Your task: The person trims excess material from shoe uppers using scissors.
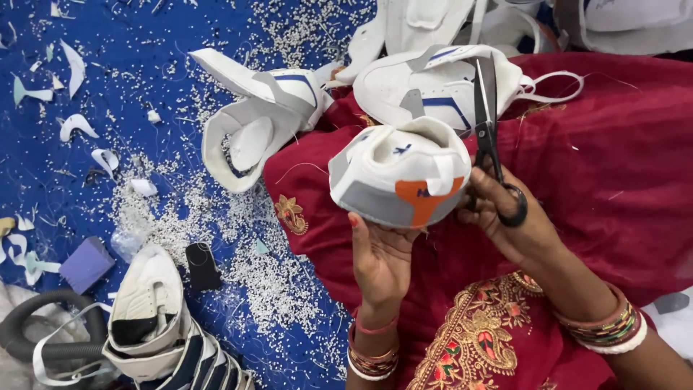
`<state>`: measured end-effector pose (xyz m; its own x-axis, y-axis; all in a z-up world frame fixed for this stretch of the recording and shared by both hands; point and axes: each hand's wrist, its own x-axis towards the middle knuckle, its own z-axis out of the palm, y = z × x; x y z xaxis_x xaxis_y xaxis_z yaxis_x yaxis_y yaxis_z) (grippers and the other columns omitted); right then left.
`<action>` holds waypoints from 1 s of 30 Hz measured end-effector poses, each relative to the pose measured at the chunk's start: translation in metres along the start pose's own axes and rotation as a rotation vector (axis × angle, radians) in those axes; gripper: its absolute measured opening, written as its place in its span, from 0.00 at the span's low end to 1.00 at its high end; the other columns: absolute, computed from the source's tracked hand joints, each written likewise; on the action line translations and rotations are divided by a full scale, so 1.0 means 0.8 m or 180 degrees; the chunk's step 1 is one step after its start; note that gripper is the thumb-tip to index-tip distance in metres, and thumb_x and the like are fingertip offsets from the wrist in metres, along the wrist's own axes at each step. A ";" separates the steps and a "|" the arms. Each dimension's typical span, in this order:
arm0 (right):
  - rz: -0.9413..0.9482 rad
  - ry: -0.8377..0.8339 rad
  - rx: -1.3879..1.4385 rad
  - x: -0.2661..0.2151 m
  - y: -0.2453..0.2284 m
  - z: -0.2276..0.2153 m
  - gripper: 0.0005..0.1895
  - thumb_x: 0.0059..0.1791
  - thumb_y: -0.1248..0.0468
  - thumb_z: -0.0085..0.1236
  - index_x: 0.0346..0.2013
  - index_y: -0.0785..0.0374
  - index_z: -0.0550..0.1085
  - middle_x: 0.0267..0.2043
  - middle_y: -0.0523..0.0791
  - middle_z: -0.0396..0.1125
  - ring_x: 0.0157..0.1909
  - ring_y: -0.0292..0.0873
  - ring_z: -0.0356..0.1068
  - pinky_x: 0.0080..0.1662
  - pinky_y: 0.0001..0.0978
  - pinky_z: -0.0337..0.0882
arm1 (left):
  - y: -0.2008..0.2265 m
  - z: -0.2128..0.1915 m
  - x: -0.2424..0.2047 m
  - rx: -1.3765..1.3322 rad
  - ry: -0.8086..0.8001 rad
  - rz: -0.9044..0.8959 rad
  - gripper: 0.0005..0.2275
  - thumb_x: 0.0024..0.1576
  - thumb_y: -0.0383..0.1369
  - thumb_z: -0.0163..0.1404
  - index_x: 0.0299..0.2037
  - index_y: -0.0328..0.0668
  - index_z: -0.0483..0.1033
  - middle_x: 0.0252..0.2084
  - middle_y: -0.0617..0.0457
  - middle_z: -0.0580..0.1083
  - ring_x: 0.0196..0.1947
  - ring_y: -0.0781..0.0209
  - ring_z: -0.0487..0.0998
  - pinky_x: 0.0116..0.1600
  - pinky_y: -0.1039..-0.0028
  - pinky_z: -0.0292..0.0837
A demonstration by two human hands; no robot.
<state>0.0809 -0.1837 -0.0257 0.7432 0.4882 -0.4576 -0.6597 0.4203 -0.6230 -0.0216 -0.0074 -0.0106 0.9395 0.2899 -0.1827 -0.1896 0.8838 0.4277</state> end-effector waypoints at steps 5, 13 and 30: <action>-0.0084 -0.0055 0.0427 0.004 0.005 -0.038 0.13 0.62 0.57 0.53 0.56 0.61 0.68 0.42 0.41 0.67 0.39 0.33 0.67 0.40 0.27 0.69 | 0.030 -0.067 -0.016 0.0849 0.0196 -0.0514 0.31 0.64 0.47 0.45 0.72 0.35 0.59 0.69 0.47 0.68 0.66 0.56 0.72 0.70 0.60 0.67; -0.0317 -0.0012 -0.1236 -0.018 -0.017 -0.052 0.28 0.42 0.68 0.69 0.55 0.59 0.68 0.43 0.38 0.66 0.43 0.32 0.68 0.45 0.27 0.71 | 0.086 -0.048 -0.005 0.2505 -0.0259 -0.0531 0.37 0.57 0.41 0.64 0.71 0.25 0.61 0.59 0.39 0.74 0.59 0.54 0.77 0.64 0.65 0.73; -0.0633 -0.0259 -0.1752 -0.026 -0.006 -0.061 0.29 0.41 0.68 0.73 0.52 0.61 0.68 0.49 0.38 0.65 0.52 0.31 0.65 0.52 0.26 0.68 | 0.066 -0.031 -0.008 0.3009 -0.0284 -0.0459 0.44 0.50 0.21 0.64 0.75 0.42 0.48 0.63 0.43 0.71 0.63 0.56 0.74 0.67 0.65 0.71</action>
<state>0.0739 -0.2330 -0.0440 0.8213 0.5069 -0.2617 -0.3373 0.0617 -0.9394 -0.0446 0.0469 -0.0088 0.9614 0.1380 -0.2380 0.2015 0.2359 0.9507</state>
